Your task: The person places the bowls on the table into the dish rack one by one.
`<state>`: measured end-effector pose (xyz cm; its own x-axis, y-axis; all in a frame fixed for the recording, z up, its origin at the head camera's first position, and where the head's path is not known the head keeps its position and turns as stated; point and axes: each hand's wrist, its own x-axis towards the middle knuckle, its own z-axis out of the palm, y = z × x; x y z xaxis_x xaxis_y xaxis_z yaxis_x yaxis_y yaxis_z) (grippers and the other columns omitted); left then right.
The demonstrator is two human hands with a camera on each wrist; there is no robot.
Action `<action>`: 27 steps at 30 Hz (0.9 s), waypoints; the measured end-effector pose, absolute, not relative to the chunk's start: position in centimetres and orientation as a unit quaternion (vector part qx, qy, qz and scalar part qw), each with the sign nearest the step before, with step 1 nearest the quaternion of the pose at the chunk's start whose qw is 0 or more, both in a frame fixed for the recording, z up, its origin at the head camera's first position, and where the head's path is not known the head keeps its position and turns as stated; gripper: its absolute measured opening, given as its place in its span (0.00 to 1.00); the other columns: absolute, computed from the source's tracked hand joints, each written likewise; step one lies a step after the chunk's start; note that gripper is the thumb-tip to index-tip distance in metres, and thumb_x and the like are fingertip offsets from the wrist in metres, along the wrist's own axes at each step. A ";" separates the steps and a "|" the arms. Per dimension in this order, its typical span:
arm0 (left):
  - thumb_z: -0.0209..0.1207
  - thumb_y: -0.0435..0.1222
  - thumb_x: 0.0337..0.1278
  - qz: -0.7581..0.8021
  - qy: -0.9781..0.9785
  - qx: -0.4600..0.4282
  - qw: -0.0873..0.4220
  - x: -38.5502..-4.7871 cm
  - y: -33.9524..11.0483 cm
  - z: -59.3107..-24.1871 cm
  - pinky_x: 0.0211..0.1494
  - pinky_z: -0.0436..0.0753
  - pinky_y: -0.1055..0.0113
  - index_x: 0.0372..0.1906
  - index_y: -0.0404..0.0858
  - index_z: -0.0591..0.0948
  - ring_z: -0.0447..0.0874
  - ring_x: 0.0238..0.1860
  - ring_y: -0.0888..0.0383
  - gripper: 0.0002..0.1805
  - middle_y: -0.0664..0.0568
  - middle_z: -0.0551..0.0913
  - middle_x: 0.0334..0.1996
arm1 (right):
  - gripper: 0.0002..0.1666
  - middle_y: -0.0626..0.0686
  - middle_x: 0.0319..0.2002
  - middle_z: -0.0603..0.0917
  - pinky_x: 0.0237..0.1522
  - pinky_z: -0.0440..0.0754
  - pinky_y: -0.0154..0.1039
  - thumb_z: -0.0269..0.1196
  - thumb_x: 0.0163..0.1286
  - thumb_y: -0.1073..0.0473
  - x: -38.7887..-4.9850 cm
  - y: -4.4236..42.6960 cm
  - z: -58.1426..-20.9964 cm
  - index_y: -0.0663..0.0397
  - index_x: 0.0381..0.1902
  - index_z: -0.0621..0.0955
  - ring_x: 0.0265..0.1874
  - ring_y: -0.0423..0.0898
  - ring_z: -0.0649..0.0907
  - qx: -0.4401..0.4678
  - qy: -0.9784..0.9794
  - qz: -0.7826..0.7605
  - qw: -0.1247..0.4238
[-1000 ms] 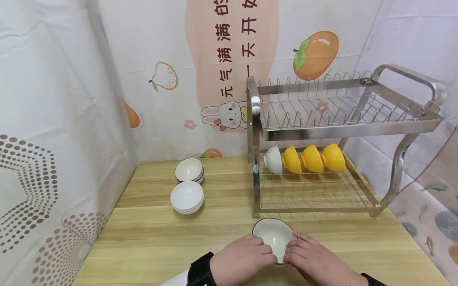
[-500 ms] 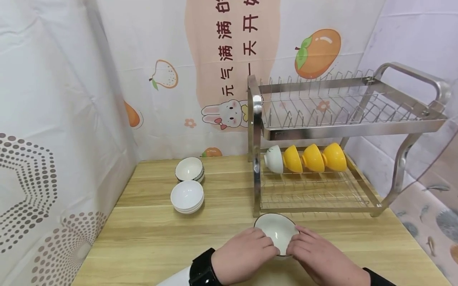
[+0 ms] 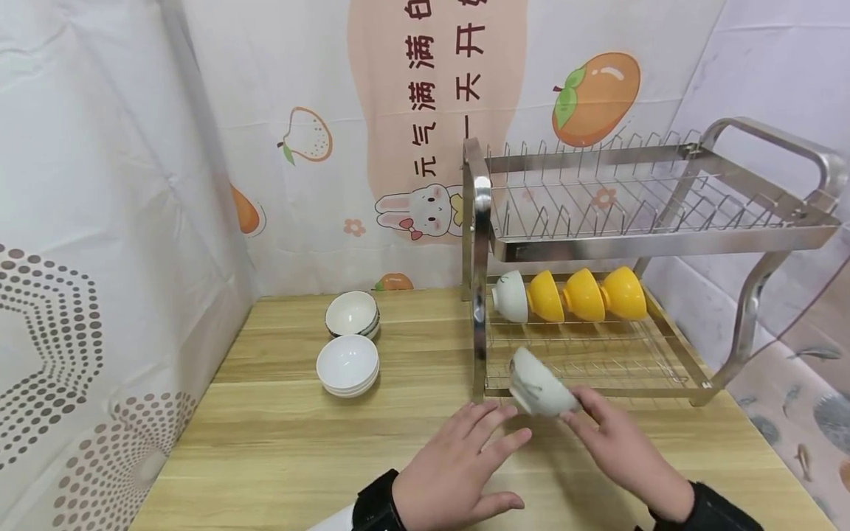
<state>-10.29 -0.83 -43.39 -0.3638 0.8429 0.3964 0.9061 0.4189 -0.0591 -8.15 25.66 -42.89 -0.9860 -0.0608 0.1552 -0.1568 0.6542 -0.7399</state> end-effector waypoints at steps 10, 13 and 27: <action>0.50 0.69 0.60 -0.035 -0.806 -0.559 0.190 -10.4 0.3 -44.9 0.72 0.65 0.59 0.71 0.50 0.69 0.65 0.68 0.54 0.40 0.51 0.69 0.67 | 0.30 0.69 0.66 0.70 0.63 0.71 0.55 0.50 0.79 0.58 -15.1 25.8 -43.1 0.71 0.70 0.61 0.62 0.57 0.73 0.000 -0.788 0.612 -0.068; 0.47 0.69 0.62 -0.020 -0.806 -0.562 0.184 -10.5 0.6 -45.4 0.72 0.64 0.59 0.71 0.52 0.69 0.65 0.68 0.54 0.39 0.52 0.69 0.68 | 0.31 0.71 0.68 0.66 0.67 0.66 0.60 0.50 0.79 0.59 -16.8 25.2 -43.4 0.72 0.71 0.59 0.65 0.60 0.69 -0.007 -0.772 0.632 -0.073; 0.40 0.68 0.66 -0.015 -0.826 -0.553 0.109 -11.2 0.3 -46.1 0.72 0.64 0.60 0.73 0.55 0.65 0.61 0.69 0.56 0.37 0.53 0.65 0.70 | 0.29 0.70 0.71 0.63 0.69 0.63 0.58 0.46 0.80 0.63 -22.4 22.8 -44.6 0.74 0.72 0.57 0.68 0.59 0.65 -0.022 -0.756 0.651 -0.069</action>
